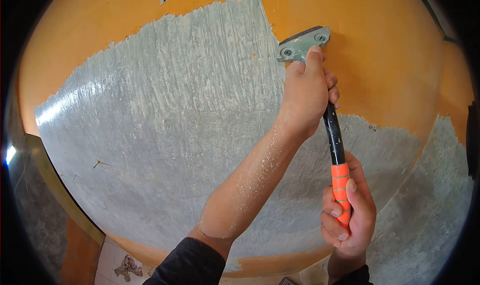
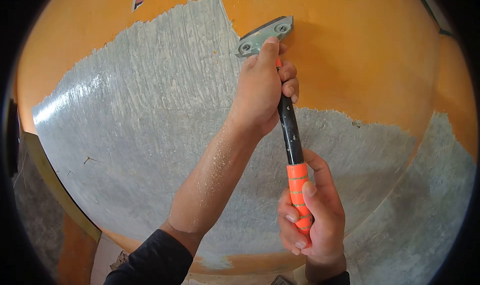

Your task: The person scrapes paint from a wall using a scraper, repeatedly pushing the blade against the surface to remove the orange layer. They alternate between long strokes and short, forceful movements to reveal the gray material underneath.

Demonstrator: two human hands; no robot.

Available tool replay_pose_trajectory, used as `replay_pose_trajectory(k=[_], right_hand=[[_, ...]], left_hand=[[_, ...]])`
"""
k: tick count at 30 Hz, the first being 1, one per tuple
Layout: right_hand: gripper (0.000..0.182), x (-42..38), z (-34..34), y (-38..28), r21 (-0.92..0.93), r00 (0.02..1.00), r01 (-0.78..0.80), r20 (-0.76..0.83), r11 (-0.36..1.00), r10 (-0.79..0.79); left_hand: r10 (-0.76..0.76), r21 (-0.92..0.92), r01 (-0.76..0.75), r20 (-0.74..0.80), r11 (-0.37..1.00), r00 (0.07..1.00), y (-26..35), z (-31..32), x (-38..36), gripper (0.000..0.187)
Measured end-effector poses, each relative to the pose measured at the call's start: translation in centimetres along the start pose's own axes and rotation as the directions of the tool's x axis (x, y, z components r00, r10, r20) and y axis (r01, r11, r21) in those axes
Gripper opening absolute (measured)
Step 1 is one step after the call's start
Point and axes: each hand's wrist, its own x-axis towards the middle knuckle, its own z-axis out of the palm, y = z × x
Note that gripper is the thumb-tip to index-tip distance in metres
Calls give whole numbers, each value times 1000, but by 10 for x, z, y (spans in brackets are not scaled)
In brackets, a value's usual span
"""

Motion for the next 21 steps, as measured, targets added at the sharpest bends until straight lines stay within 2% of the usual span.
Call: replay_pose_trajectory(k=[6, 9, 15, 21], right_hand=[[52, 4, 1, 1, -30, 1000, 19, -9, 999, -20], [53, 12, 5, -3, -42, 1000, 18, -6, 999, -18], [56, 19, 21, -9, -68, 998, 36, -40, 997, -39], [50, 25, 27, -15, -31, 998, 67, -1, 997, -67]], left_hand=[[18, -15, -18, 29, 1000, 999, 2, -2, 2, 33], [74, -6, -73, 25, 997, 997, 8, -4, 9, 33], [89, 57, -90, 15, 994, 996, 22, -2, 19, 32], [88, 38, -87, -10, 995, 996, 32, 2, 25, 29]])
